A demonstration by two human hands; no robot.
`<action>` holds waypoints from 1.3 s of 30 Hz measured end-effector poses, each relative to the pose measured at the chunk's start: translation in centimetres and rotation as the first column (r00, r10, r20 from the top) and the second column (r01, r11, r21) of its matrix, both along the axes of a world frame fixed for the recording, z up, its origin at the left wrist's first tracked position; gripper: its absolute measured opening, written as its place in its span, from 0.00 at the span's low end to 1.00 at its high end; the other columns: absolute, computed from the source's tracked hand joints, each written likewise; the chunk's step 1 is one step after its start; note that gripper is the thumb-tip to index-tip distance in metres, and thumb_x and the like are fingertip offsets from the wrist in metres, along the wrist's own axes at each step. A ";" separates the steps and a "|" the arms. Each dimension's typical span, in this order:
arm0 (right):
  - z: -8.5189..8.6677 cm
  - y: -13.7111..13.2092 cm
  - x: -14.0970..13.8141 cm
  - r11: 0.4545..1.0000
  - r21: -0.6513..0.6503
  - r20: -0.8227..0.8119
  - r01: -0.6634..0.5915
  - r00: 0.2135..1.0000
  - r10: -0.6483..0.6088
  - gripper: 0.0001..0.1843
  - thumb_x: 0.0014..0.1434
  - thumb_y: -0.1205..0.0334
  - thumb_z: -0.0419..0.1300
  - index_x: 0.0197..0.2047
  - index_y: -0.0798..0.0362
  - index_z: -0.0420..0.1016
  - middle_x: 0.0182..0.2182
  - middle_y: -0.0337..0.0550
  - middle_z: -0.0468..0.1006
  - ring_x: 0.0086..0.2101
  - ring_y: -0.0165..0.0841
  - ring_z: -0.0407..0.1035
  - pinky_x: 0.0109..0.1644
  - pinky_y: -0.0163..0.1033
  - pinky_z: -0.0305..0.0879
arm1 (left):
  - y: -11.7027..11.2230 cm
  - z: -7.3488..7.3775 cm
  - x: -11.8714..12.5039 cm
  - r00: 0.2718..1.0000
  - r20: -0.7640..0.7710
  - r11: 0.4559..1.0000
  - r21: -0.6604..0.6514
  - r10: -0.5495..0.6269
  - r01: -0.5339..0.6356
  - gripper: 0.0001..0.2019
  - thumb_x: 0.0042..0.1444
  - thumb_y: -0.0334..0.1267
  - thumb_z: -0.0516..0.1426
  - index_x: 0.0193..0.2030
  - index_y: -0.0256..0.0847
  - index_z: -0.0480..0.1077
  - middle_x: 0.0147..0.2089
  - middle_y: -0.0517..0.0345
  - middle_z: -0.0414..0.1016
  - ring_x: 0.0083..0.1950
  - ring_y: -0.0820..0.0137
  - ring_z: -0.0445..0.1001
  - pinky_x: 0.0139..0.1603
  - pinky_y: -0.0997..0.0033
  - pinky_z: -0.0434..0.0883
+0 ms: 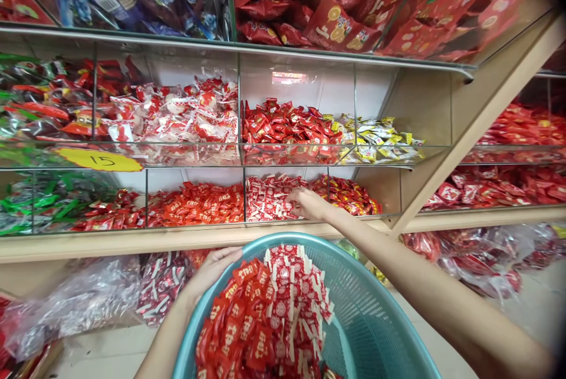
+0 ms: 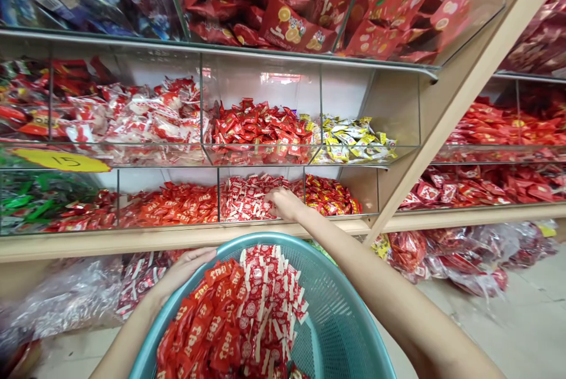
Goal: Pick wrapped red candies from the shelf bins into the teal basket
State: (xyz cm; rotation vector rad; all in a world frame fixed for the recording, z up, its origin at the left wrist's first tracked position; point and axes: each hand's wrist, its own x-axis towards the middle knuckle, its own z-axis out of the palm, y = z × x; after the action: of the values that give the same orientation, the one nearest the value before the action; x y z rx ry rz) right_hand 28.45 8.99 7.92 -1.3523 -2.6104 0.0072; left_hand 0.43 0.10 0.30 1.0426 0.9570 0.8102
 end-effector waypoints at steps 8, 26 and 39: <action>2.4 -7.0 -0.5 0.990 0.139 -0.268 -0.037 0.961 0.073 0.12 0.56 0.60 0.54 0.44 0.53 0.69 0.41 0.48 0.69 0.42 0.36 0.60 0.46 0.42 0.57 | -0.1 0.0 0.0 1.000 -0.023 1.000 -0.006 -0.009 0.009 0.15 0.52 0.40 0.57 0.46 0.36 0.70 0.39 0.55 0.78 0.39 0.68 0.75 0.47 0.59 0.66; -4.9 -15.4 -4.7 0.990 -0.084 0.105 -0.115 0.987 0.123 0.05 0.52 0.64 0.59 0.33 0.53 0.65 0.34 0.42 0.72 0.37 0.35 0.63 0.40 0.40 0.55 | -0.1 -0.6 -0.1 0.999 -0.043 0.999 0.014 -0.034 0.034 0.14 0.54 0.40 0.55 0.45 0.36 0.69 0.38 0.56 0.76 0.39 0.67 0.74 0.45 0.57 0.67; 0.7 -8.4 -4.3 0.992 0.128 -0.146 -0.002 0.989 0.021 0.08 0.58 0.58 0.54 0.31 0.54 0.67 0.31 0.43 0.71 0.34 0.32 0.61 0.38 0.36 0.55 | 0.1 -0.8 -0.3 0.999 -0.014 0.999 0.007 -0.041 0.042 0.15 0.53 0.40 0.55 0.46 0.37 0.69 0.38 0.56 0.77 0.38 0.67 0.75 0.46 0.57 0.67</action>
State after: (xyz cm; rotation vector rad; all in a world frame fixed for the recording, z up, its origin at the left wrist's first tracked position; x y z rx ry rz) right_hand 24.12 0.57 8.63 -1.2446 -2.4521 -0.0554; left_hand 0.14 0.24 -0.54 1.0721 0.9419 0.7734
